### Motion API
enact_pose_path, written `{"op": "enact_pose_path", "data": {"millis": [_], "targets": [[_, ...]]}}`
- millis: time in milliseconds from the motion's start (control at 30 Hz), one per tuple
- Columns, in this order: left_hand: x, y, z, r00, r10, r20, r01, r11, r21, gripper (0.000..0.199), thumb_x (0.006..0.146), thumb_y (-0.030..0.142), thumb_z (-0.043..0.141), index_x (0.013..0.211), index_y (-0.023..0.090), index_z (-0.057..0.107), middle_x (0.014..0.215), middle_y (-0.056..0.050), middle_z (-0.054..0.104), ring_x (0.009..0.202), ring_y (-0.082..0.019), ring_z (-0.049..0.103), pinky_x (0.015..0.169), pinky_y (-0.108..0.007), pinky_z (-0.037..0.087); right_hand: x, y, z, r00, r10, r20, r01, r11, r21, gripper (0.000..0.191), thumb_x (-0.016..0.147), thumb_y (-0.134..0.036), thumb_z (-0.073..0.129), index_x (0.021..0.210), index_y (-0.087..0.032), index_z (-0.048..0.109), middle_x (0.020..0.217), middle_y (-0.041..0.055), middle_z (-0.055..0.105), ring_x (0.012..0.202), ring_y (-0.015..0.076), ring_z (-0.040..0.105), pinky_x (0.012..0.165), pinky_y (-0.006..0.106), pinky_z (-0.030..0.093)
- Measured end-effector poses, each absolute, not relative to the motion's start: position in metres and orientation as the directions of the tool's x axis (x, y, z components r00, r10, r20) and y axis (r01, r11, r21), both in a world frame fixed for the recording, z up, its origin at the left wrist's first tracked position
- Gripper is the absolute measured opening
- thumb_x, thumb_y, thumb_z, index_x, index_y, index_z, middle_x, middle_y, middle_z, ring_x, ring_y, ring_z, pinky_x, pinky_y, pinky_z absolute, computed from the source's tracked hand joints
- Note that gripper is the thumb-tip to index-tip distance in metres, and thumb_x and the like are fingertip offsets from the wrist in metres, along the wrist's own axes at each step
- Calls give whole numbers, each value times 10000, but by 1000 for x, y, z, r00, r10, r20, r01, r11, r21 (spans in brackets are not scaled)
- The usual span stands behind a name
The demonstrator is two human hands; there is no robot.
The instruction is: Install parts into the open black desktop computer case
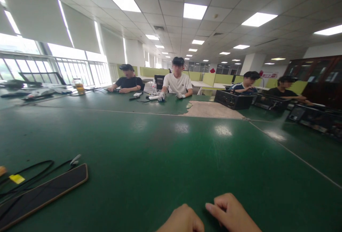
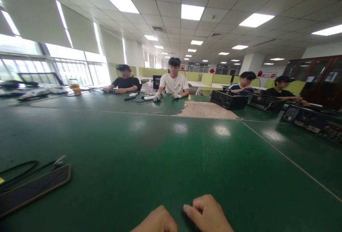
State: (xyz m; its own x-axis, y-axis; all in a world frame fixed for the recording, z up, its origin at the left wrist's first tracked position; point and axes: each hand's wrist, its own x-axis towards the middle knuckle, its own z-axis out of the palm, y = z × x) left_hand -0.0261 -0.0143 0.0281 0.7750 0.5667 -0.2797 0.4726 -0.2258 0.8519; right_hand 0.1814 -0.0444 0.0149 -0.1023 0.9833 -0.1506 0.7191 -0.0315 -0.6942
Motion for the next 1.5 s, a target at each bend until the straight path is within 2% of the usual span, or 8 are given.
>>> {"op": "enact_pose_path", "data": {"millis": [200,567,733,1000,1067,1233,1500], "targets": [[-24,-13,29,788,550,-277,463,-232,855,222,562,-48,504,456,138,446,415,102,252,457,-45,247,441,-209,190,181,-44,14,-106,984,-141,744,-16,-668,498,825,-575,429,504,-195,405,504,-27,365,532,122,359,514,264,260],[-25,-10,14,813,560,-163,391,-317,864,244,641,53,528,445,140,414,439,93,282,451,-30,252,439,-166,208,182,-43,11,-102,986,-130,733,-14,-680,530,818,-603,455,488,-192,404,488,-30,372,527,117,357,514,260,266],[-27,-11,19,813,545,-204,403,-275,873,206,664,85,552,485,150,471,445,89,304,456,-43,284,431,-185,201,180,-44,16,-94,987,-133,722,-24,-691,545,815,-618,465,481,-191,405,484,-36,363,522,111,344,511,247,269],[-27,-18,34,791,586,-175,409,-295,863,460,755,386,649,443,149,409,406,85,282,444,-40,250,431,-196,193,178,-47,22,-99,987,-125,734,-13,-679,479,834,-534,455,503,-190,412,495,-33,386,528,116,367,522,257,273],[-26,-17,32,806,566,-170,399,-309,863,417,760,354,637,460,149,432,411,86,295,445,-40,263,437,-190,207,178,-47,22,-100,987,-125,735,-12,-678,472,831,-527,460,502,-191,408,495,-35,374,526,115,359,519,256,270],[-23,-12,22,805,555,-208,438,-322,839,214,655,73,573,483,151,470,423,96,299,448,-43,293,450,-183,225,180,-45,17,-100,990,-99,753,10,-658,467,821,-517,467,495,-196,375,490,-40,345,520,112,347,512,255,259],[-20,-15,32,760,597,-257,506,-295,810,273,618,-33,552,448,137,422,418,105,287,465,-42,278,520,-203,242,182,-41,8,-109,989,-97,745,17,-666,508,816,-580,471,497,-197,376,488,-40,346,524,110,326,498,244,251]]}}
